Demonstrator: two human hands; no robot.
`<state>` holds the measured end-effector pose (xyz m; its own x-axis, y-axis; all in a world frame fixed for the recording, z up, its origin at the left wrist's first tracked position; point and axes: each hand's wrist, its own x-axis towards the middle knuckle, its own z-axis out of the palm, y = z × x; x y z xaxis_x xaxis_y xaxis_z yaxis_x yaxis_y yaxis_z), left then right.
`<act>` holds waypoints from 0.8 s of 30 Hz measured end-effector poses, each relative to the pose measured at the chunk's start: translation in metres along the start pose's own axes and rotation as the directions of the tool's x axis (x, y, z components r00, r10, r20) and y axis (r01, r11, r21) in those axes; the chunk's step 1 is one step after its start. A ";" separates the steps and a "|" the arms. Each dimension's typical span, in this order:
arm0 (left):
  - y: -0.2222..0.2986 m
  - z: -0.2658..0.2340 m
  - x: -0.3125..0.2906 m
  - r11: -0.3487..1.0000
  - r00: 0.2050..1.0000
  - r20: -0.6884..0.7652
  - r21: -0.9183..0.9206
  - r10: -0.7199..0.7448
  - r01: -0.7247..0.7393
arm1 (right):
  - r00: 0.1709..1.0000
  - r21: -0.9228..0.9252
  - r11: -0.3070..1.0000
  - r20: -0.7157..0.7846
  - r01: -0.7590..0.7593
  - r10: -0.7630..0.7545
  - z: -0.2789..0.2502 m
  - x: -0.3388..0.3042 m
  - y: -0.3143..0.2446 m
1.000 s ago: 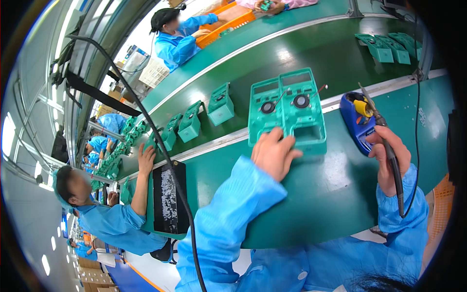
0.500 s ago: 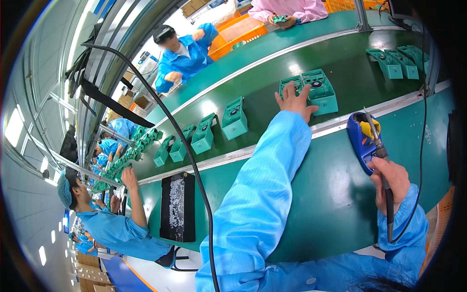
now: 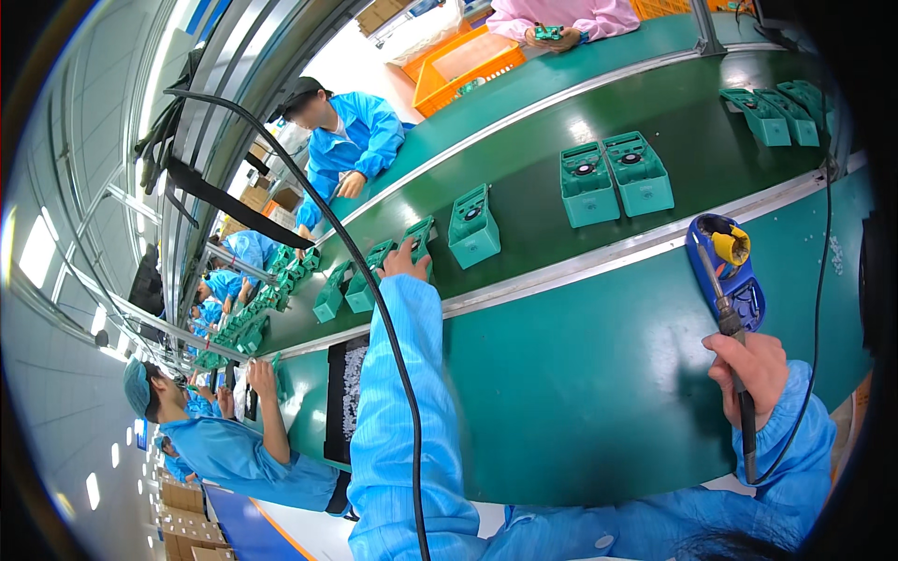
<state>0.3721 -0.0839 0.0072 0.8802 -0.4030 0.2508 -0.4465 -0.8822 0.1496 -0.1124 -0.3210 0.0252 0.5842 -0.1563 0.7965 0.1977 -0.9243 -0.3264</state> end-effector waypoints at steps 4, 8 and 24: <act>-0.012 0.005 0.004 0.998 0.990 0.135 0.048 -0.038 0.031 | 0.997 -0.028 0.997 -0.007 0.075 -0.075 0.007 0.005 -0.003; -0.012 0.011 0.012 1.000 0.988 0.155 0.022 0.005 -0.008 | 0.996 0.004 0.996 0.014 0.089 -0.089 0.013 0.005 -0.002; 0.098 0.000 -0.010 0.963 0.879 0.392 -0.115 0.271 -0.245 | 0.987 0.035 0.995 0.131 0.090 -0.094 0.010 -0.005 0.000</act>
<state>0.3192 -0.1666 0.0196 0.7162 -0.6886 -0.1138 -0.6641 -0.7225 0.1924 -0.1075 -0.3165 0.0156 0.6612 -0.0218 0.7499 0.2771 -0.9218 -0.2711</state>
